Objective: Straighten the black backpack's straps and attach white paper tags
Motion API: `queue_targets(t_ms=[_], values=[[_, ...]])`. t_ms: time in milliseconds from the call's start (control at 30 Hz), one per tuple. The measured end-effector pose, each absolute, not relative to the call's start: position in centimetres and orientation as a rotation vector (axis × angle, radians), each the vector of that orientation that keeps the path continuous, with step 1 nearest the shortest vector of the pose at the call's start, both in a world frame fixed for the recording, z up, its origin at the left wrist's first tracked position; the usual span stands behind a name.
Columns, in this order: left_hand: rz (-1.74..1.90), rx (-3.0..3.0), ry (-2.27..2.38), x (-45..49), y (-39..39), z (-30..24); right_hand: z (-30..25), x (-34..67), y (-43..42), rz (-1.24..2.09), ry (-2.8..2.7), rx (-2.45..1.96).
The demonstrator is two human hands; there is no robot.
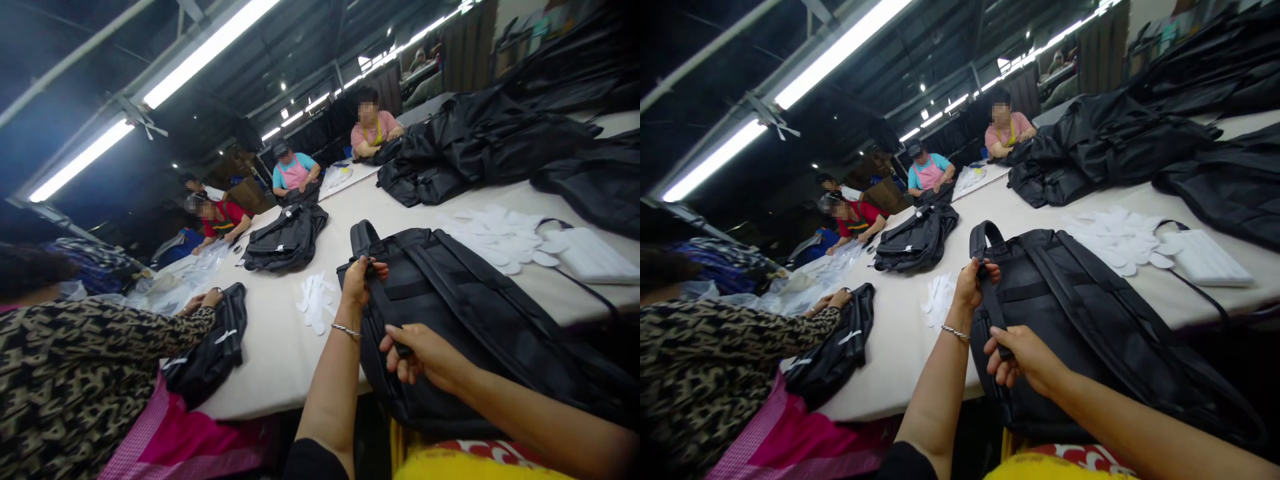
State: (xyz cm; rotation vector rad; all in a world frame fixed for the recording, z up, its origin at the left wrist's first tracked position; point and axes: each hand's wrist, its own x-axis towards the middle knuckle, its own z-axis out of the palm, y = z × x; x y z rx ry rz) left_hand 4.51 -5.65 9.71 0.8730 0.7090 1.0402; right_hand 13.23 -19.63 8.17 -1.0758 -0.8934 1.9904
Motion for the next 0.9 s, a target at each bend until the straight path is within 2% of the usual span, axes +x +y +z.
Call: queue_targets(t_ms=[200, 467, 900], values=[[0.896, 1.001, 0.540, 3.8, -9.1, 13.7, 8.1, 11.9, -21.2, 1.971, -0.685, -0.837], [0.853, 1.150, 0.585, 3.8, -11.2, 16.3, 8.3, 11.7, -22.3, 1.968, -0.811, -0.804], [0.838, 1.018, 0.705, 4.6, -8.1, 15.8, 4.7, 8.9, -20.7, 1.509, -1.036, -1.211]])
